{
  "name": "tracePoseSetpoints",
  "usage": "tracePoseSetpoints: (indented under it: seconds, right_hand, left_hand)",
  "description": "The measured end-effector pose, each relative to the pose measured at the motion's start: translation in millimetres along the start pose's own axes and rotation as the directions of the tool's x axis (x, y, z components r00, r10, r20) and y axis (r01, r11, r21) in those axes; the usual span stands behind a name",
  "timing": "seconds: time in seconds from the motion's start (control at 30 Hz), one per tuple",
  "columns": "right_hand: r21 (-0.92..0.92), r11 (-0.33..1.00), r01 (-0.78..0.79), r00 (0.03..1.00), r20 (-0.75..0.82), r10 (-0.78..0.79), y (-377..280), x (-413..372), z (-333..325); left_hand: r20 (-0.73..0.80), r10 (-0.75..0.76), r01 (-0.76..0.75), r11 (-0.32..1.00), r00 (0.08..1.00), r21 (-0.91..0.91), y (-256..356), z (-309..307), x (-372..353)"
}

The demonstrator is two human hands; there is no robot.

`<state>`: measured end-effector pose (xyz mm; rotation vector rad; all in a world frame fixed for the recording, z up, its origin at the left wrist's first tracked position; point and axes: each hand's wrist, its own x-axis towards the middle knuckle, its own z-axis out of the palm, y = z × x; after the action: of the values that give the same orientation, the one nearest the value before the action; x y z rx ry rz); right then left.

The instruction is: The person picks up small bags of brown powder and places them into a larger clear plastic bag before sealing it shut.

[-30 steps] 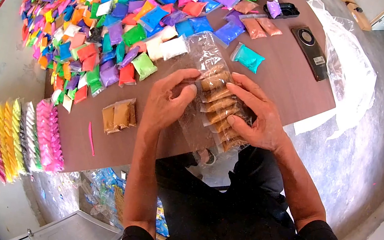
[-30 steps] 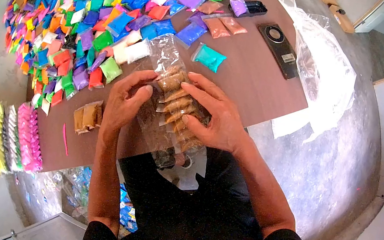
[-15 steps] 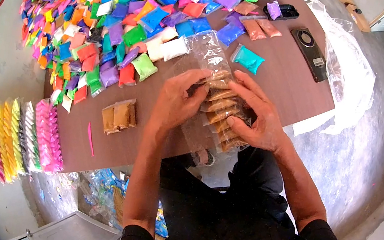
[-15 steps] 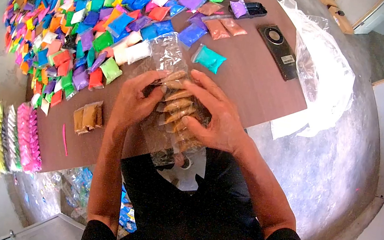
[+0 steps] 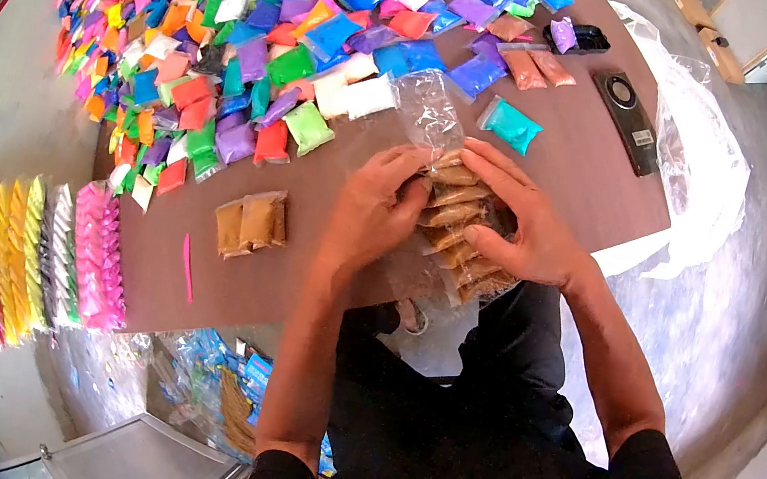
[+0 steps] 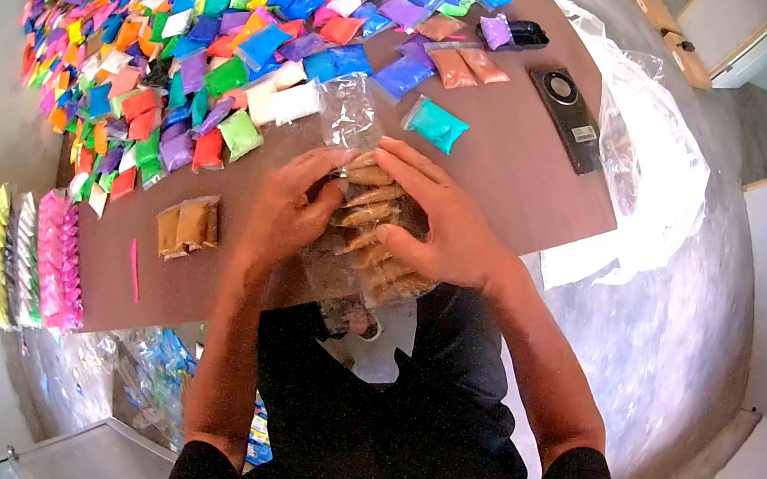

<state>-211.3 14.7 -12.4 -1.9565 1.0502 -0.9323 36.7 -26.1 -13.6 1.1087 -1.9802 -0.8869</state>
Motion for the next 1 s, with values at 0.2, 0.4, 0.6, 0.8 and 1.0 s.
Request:
tracePoseSetpoints:
  seconds: [0.2,0.4,0.6,0.8,1.0]
  right_hand:
    - [0.010,0.999,-0.050,0.998,0.032,0.050,-4,-4,2]
    - [0.051,0.997,-0.063,0.997,0.040,0.061,-1,-6,3]
    - [0.064,0.996,-0.068,0.998,0.008,0.068,-1,-10,5]
    - [0.044,0.998,-0.034,0.999,-0.040,0.036,5,-12,9]
    - [0.018,0.999,-0.037,0.997,-0.064,0.038,3,-12,5]
  left_hand:
    - [-0.049,-0.029,0.032,0.998,0.998,0.048,3,-1,-8]
    - [-0.131,-0.118,0.116,0.993,0.984,-0.027,17,-17,-27]
    - [-0.374,-0.175,0.260,0.947,0.911,0.189,19,-61,-67]
    - [-0.435,-0.048,0.373,0.604,0.899,0.705,10,-103,-99]
    - [-0.422,-0.049,0.352,0.644,0.905,0.679,8,-99,-99]
